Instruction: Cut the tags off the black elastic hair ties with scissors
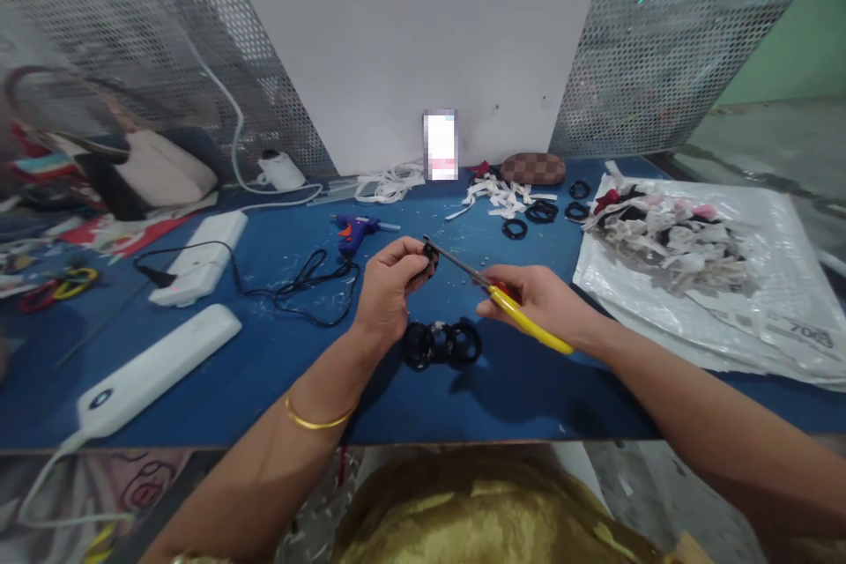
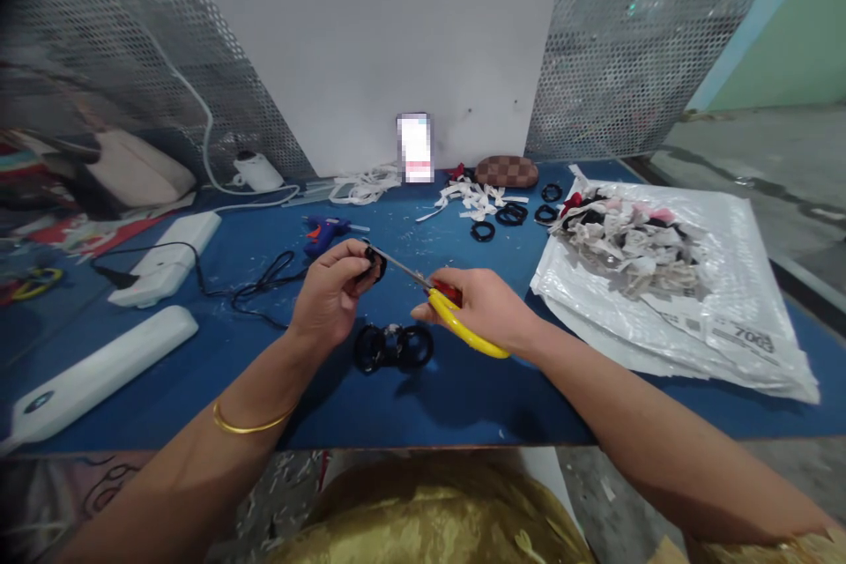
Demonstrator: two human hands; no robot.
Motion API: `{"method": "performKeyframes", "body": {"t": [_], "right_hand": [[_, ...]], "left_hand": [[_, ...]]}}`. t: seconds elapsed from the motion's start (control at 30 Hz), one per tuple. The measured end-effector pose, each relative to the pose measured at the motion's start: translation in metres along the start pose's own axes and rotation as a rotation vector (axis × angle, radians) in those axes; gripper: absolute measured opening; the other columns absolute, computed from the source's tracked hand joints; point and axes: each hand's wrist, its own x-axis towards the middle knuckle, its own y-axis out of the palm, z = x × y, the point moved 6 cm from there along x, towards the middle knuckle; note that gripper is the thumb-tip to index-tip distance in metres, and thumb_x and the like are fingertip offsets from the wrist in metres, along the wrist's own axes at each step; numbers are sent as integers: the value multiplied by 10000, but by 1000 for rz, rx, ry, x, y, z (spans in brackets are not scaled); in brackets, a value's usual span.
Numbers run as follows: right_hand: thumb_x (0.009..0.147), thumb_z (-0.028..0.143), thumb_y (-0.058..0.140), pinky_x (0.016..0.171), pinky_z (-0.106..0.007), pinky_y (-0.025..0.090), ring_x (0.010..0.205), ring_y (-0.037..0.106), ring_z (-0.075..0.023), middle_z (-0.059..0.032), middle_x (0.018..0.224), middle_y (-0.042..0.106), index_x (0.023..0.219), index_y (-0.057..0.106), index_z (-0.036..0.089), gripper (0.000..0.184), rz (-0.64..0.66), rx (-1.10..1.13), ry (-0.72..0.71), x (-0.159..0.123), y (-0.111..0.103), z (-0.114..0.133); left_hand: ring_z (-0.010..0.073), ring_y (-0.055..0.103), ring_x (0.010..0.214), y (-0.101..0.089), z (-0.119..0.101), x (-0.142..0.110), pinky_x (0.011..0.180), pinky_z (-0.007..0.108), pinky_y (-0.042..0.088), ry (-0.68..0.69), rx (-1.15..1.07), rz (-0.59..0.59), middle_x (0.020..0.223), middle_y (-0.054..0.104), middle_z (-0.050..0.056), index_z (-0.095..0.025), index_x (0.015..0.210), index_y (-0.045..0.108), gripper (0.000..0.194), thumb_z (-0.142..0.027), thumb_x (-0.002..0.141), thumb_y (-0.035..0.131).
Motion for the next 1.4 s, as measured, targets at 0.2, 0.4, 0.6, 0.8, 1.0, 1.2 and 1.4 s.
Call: {"method": "performKeyframes", "body": {"t": [0.2, 0.4, 0.6, 0.8, 1.0, 1.2, 1.4], "right_hand": [[810, 477, 621, 522, -233, 268, 554, 465, -119, 18, 647, 567, 949, 628, 201, 309, -109, -337, -49, 0, -9, 7], [783, 514, 638, 501, -221, 288, 538, 415, -101, 47, 572, 496, 738, 586, 187, 334, -91, -11, 27, 5, -5, -9], [646, 350, 772, 571, -239, 436, 651, 548, -120, 0, 799, 621, 1108, 567, 170, 536, -148, 576, 63, 12, 0, -22], [643, 216, 713, 481, -224, 473, 505, 554, -90, 52, 695, 575, 1061, 580, 179, 441, -70, 561, 114, 9, 0, -16], [626, 260, 728, 469, -237, 493, 559, 629, -145, 38, 663, 577, 1004, 524, 183, 437, -664, 712, 256, 17, -46, -60], [680, 341, 682, 535, -293, 564, 756, 694, -210, 11, 796, 585, 1077, 407, 225, 497, -990, 718, 131, 10, -81, -70], [704, 358, 678, 563, -271, 533, 642, 677, -168, 21, 735, 620, 1067, 490, 201, 438, -528, 534, 47, 15, -27, -41]], "left_hand": [[61, 381, 498, 1, 6, 1, 464, 181, 253, 42, 124, 82, 580, 554, -20, -159, 639, 608, 43, -122, 661, 609], [59, 398, 482, 1, 12, 3, 445, 179, 248, -75, 118, 65, 593, 587, -11, -153, 652, 629, 16, -157, 656, 614], [100, 542, 605, 23, 30, -11, 553, 194, 392, -302, 172, 399, 675, 639, 5, -164, 721, 691, 84, -220, 659, 699], [148, 592, 661, 21, 32, -3, 572, 223, 427, -149, 420, 491, 755, 693, 40, -181, 854, 751, 194, -309, 717, 702], [235, 666, 907, -33, -1, 56, 779, 320, 499, 171, 1476, -10, 1072, 726, 95, -205, 1132, 693, 336, -250, 834, 545], [367, 671, 952, -47, 12, 96, 769, 408, 506, 0, 1783, -86, 975, 709, 272, -45, 961, 743, 300, -77, 790, 498], [344, 665, 981, -37, 28, 108, 768, 373, 491, 23, 1901, -87, 973, 693, 297, -3, 997, 721, 349, -48, 828, 420]]}}
